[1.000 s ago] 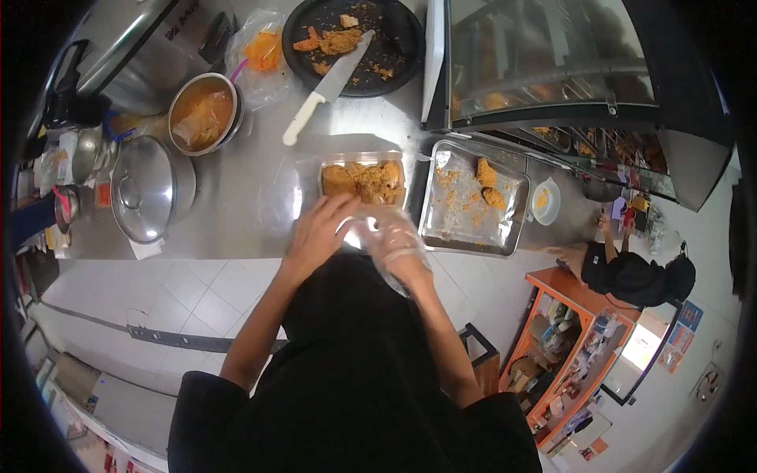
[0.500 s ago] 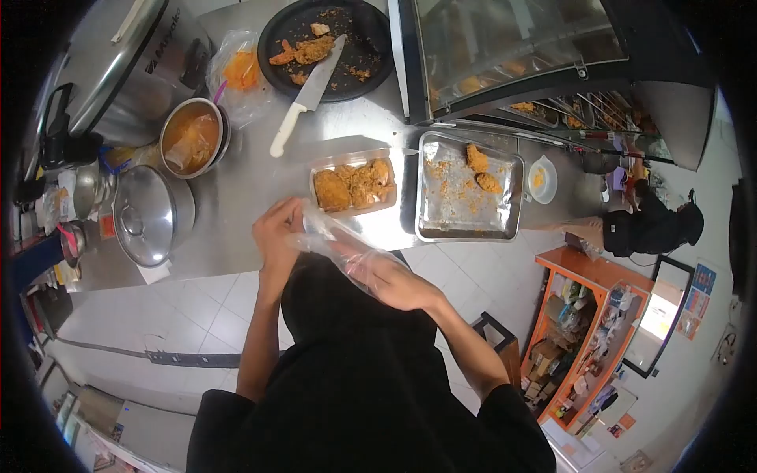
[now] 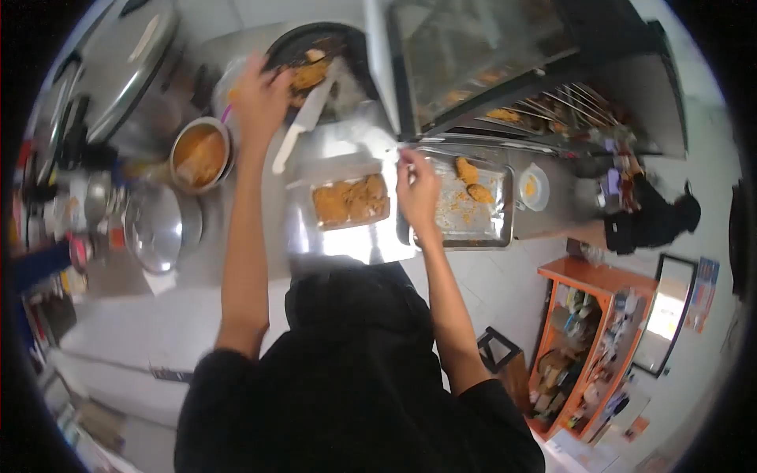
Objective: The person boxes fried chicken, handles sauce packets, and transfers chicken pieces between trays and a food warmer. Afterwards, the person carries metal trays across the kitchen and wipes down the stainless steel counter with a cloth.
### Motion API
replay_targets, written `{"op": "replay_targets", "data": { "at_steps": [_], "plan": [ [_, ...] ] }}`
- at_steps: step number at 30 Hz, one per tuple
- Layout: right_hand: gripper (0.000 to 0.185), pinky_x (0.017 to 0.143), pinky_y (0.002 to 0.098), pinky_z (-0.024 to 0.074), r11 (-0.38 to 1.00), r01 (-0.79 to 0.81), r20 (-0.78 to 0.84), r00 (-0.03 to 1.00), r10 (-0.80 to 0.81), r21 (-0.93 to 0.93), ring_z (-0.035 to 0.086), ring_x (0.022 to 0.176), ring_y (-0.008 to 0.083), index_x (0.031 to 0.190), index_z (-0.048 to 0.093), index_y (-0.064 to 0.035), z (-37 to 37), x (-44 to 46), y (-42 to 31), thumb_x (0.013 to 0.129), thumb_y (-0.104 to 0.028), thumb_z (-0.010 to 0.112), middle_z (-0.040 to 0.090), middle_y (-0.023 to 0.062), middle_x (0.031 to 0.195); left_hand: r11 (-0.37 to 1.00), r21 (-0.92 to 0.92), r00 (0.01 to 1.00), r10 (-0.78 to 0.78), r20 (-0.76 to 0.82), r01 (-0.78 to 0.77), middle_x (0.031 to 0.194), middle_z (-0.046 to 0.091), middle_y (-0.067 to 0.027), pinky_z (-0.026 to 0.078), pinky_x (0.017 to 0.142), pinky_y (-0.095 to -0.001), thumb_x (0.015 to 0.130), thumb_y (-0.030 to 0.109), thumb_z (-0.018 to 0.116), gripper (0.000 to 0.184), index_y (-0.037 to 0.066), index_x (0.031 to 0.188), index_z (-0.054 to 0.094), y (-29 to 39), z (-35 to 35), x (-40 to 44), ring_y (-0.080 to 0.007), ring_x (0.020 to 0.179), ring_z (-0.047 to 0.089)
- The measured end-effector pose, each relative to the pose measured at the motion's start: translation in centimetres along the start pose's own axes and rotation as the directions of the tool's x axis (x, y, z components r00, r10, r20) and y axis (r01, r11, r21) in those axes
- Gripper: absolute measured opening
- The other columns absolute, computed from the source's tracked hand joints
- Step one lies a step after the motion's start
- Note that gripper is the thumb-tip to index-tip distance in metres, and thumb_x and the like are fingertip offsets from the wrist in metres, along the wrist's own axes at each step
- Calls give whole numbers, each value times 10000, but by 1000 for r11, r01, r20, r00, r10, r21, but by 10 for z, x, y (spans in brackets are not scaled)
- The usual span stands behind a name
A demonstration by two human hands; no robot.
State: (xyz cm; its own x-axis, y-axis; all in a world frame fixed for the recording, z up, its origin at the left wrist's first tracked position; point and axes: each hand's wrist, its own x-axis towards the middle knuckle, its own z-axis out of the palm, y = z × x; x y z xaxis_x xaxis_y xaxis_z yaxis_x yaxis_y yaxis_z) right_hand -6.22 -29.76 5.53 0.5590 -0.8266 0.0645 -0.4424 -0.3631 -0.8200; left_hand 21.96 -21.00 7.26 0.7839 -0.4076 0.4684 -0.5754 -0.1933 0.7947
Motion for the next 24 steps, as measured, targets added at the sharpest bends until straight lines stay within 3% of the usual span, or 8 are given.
{"op": "replay_targets", "data": {
  "at_steps": [1, 2, 4, 8, 12, 15, 20, 24],
  "plan": [
    [353, 887, 418, 487, 996, 88, -14, 996, -88, -27, 620, 990, 369, 1182, 602, -14, 3, -2, 21, 834, -67, 622, 635, 197, 1097, 963, 263, 998, 49, 28, -54, 1148, 647, -204, 512, 889, -349, 910, 127, 635, 378, -38, 1241, 557, 9, -18, -25, -262, 1028, 655],
    [381, 907, 426, 474, 984, 160, -38, 986, -163, -77, 606, 1009, 374, 1184, 595, -16, 10, -8, 51, 813, -84, 647, 624, 201, 1102, 942, -231, 959, -269, -86, 244, 1150, 645, -147, 482, 944, -352, 942, 107, 608, 252, -42, 1145, 603, 10, -19, -65, -210, 1073, 618],
    [568, 1023, 470, 382, 974, 200, -35, 978, -205, -103, 490, 1181, 408, 1295, 487, -17, 21, -10, 72, 766, -83, 682, 520, 242, 1255, 933, -132, 911, -356, -209, 334, 1103, 638, -135, 478, 915, -320, 944, 130, 629, 293, -52, 1164, 562, -19, -20, -160, -201, 1016, 604],
    [645, 999, 487, 408, 989, -50, -284, 959, 8, -142, 457, 1207, 449, 1371, 348, 28, 43, -24, 62, 816, -92, 654, 436, 305, 1314, 724, 82, 690, -681, 246, 685, 1171, 556, -178, 469, 944, -389, 956, 246, 613, 376, -34, 1190, 525, -43, -18, -275, -276, 1090, 574],
    [647, 949, 513, 439, 907, -402, -200, 906, 374, -125, 481, 1160, 478, 1414, 300, 2, 67, -51, 64, 870, -175, 601, 483, 281, 1265, 813, -37, 772, -537, 341, 582, 1196, 544, -226, 449, 942, -436, 972, 318, 567, 474, -42, 1272, 496, -64, 16, -288, -345, 1115, 558],
    [537, 896, 517, 469, 820, -509, 41, 843, 536, -260, 527, 1105, 461, 1374, 383, -22, 89, -53, 93, 908, -233, 544, 545, 270, 1190, 874, 222, 761, -485, 430, 432, 1250, 530, -265, 425, 960, -467, 999, 327, 490, 509, -59, 1330, 456, -58, 26, -264, -400, 1162, 525],
    [279, 784, 501, 515, 907, -350, -47, 936, 349, -235, 634, 845, 443, 1107, 589, -17, 85, -67, 97, 853, -125, 547, 637, 246, 918, 933, 169, 854, -359, 376, 318, 1404, 444, -267, 371, 1051, -448, 1042, 272, 348, 484, -70, 1377, 420, -75, 35, -273, -412, 1256, 461],
    [324, 790, 487, 515, 947, -276, -80, 961, 266, -162, 640, 886, 404, 1067, 597, -16, 85, -91, 98, 744, -32, 587, 636, 230, 927, 898, 22, 819, -410, 401, 439, 1441, 405, -272, 307, 1116, -432, 1053, 311, 313, 525, -60, 1418, 377, -71, 23, -290, -408, 1311, 419]
  ]
}}
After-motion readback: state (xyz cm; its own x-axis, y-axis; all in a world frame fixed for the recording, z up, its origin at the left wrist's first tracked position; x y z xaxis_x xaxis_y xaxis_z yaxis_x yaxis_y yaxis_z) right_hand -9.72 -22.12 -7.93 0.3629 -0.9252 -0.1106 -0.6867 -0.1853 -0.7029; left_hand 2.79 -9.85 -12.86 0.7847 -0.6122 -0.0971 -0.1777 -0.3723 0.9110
